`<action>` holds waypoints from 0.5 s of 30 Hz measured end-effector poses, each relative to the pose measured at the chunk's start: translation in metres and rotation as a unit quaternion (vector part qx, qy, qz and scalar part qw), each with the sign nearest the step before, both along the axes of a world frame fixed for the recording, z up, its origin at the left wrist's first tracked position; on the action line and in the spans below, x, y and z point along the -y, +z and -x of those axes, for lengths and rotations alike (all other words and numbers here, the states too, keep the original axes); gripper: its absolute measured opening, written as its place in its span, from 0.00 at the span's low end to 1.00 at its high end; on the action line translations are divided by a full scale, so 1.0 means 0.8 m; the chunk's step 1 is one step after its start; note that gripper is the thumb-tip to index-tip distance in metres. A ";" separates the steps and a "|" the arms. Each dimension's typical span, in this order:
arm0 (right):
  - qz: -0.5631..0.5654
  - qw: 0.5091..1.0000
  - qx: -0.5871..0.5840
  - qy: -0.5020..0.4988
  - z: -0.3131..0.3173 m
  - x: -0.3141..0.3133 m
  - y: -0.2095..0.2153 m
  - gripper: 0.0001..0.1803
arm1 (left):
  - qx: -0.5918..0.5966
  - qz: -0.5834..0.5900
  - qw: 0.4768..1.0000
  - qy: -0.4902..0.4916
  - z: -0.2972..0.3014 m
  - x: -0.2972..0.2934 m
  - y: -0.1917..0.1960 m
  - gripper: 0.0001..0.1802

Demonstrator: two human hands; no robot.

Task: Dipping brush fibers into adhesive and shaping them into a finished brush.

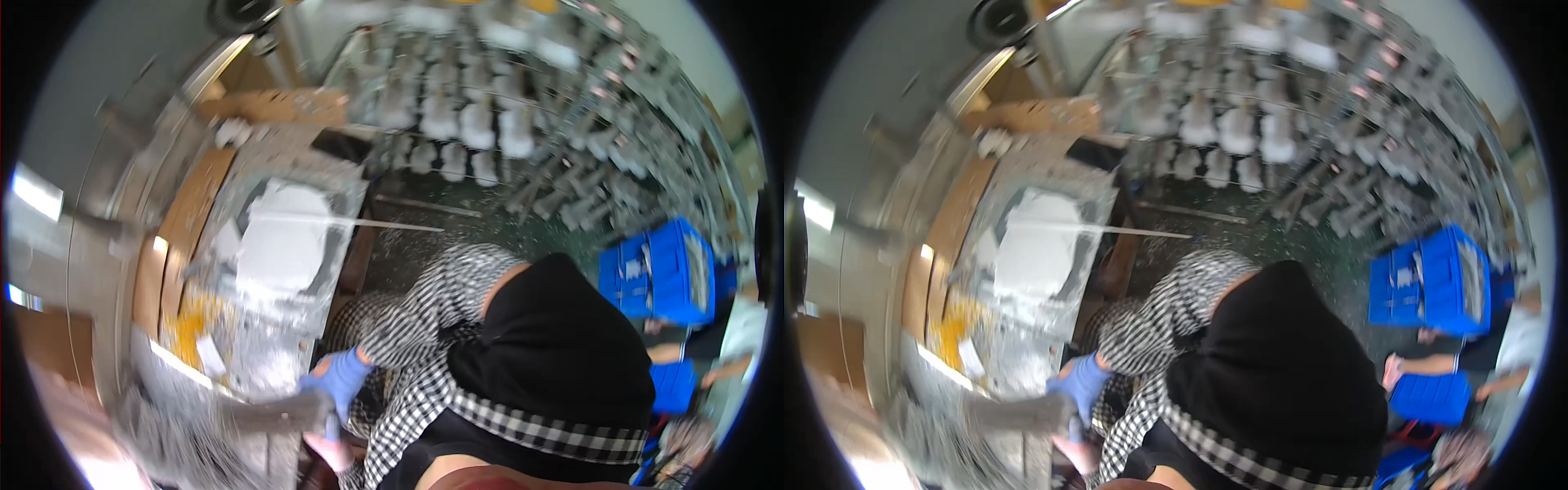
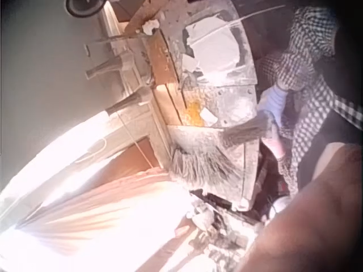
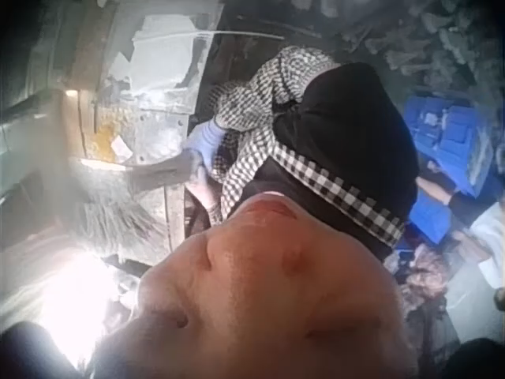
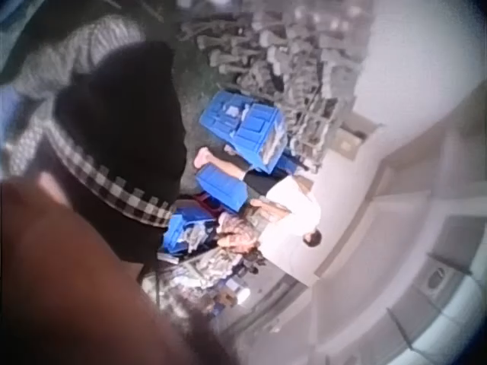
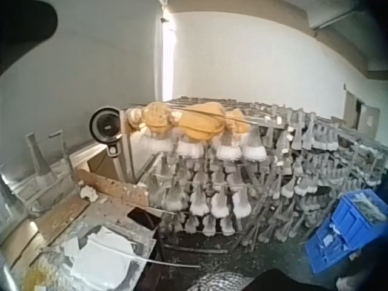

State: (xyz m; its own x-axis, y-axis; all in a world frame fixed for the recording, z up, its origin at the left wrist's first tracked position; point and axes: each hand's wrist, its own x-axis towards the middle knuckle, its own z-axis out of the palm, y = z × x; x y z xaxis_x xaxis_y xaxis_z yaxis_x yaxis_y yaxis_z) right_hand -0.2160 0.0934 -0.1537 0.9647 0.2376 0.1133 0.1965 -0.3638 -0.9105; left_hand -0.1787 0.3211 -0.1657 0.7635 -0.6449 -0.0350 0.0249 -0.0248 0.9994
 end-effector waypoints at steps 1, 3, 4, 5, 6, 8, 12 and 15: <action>-0.069 0.990 -0.104 0.070 0.004 0.002 -0.004 0.39 | 0.110 -0.114 0.987 -0.029 0.015 0.002 0.002 0.21; -0.059 0.952 -0.290 0.082 0.025 0.009 -0.018 0.21 | 0.266 -0.288 0.914 -0.106 0.040 0.008 0.003 0.16; -0.088 0.945 -0.308 0.060 0.030 0.015 -0.024 0.19 | -0.012 -0.166 0.984 -0.059 0.049 0.013 0.000 0.15; -0.095 0.954 -0.281 0.046 0.032 0.016 -0.028 0.25 | -0.328 -0.004 0.941 0.085 0.056 0.020 -0.003 0.15; -0.104 0.963 -0.244 0.036 0.031 0.018 -0.030 0.24 | -0.166 -0.080 0.976 0.119 0.061 0.024 -0.004 0.15; -0.181 0.912 -0.368 0.004 0.030 0.016 -0.026 0.25 | -0.266 -0.053 0.950 0.156 0.065 0.035 -0.009 0.17; -0.317 0.866 -0.381 -0.063 0.027 0.003 -0.007 0.30 | -0.295 -0.004 0.936 0.192 0.065 0.052 -0.016 0.15; -0.266 0.859 -0.430 -0.079 0.032 0.000 0.000 0.28 | -0.297 0.041 0.926 0.230 0.074 0.062 -0.019 0.12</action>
